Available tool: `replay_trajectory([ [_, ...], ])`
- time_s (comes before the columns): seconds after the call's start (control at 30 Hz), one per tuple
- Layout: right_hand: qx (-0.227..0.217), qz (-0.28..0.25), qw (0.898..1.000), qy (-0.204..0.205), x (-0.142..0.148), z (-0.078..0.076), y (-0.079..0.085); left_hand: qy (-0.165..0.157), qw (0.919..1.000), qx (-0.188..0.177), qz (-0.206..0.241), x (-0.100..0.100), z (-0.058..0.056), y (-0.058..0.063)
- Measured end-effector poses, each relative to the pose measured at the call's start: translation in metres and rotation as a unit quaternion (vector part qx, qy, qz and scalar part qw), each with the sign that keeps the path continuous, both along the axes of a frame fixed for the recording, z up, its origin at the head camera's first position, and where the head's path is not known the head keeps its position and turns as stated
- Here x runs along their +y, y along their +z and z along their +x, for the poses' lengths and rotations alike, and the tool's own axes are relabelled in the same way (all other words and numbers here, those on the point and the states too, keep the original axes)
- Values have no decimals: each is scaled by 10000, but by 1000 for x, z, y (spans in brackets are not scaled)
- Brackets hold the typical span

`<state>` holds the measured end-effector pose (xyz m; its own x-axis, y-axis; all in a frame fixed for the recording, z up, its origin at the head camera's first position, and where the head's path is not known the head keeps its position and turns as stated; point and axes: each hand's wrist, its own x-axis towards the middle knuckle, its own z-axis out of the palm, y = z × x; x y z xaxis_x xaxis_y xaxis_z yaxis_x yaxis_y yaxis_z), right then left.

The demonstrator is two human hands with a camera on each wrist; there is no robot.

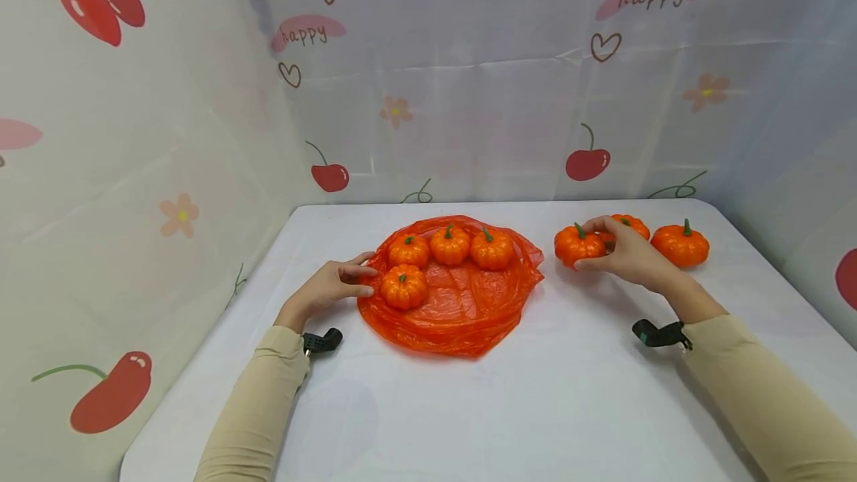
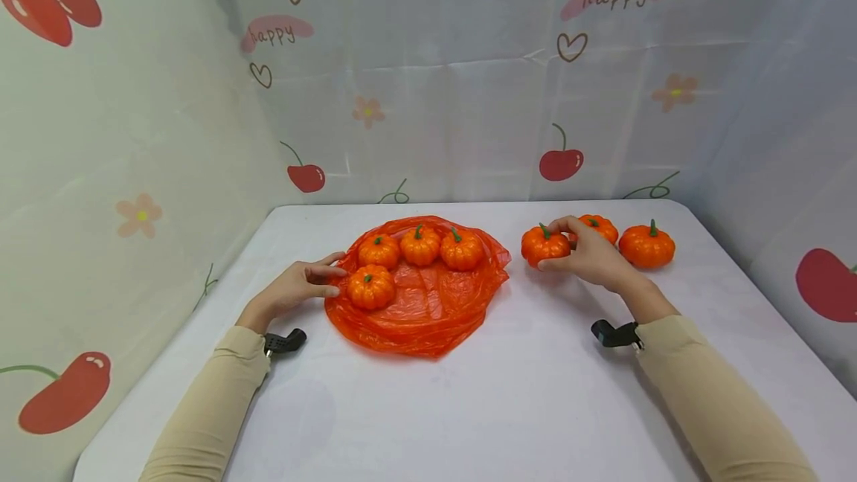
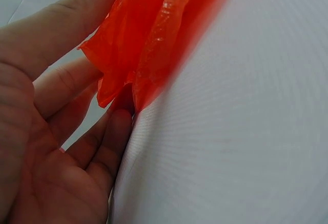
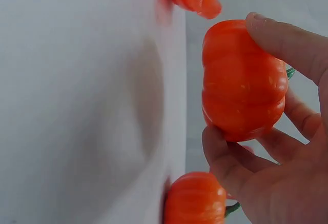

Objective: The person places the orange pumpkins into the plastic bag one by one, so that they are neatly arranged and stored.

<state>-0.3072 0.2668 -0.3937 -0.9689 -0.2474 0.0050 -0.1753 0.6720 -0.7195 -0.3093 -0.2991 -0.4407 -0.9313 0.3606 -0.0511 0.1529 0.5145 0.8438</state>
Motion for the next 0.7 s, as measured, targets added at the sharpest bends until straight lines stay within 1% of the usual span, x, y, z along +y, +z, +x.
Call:
replay_trajectory([
  [0.2, -64, -93, 9997, 209, -11, -1, 9, -11, 10000, -42, 72, -1, -1, -2],
  [0.4, -164, -226, 9990, 350, -24, 0, 17, -53, 10000, -49, 66, -1, -1, -2],
  [0.57, -42, -342, 9978, 566, -38, 2, 29, -40, 9999, -52, 89, -1, 0, 0],
  [0.7, -51, -424, 9958, 806, -51, 2, 33, -52, 9999, -33, 96, -1, 1, -1],
])
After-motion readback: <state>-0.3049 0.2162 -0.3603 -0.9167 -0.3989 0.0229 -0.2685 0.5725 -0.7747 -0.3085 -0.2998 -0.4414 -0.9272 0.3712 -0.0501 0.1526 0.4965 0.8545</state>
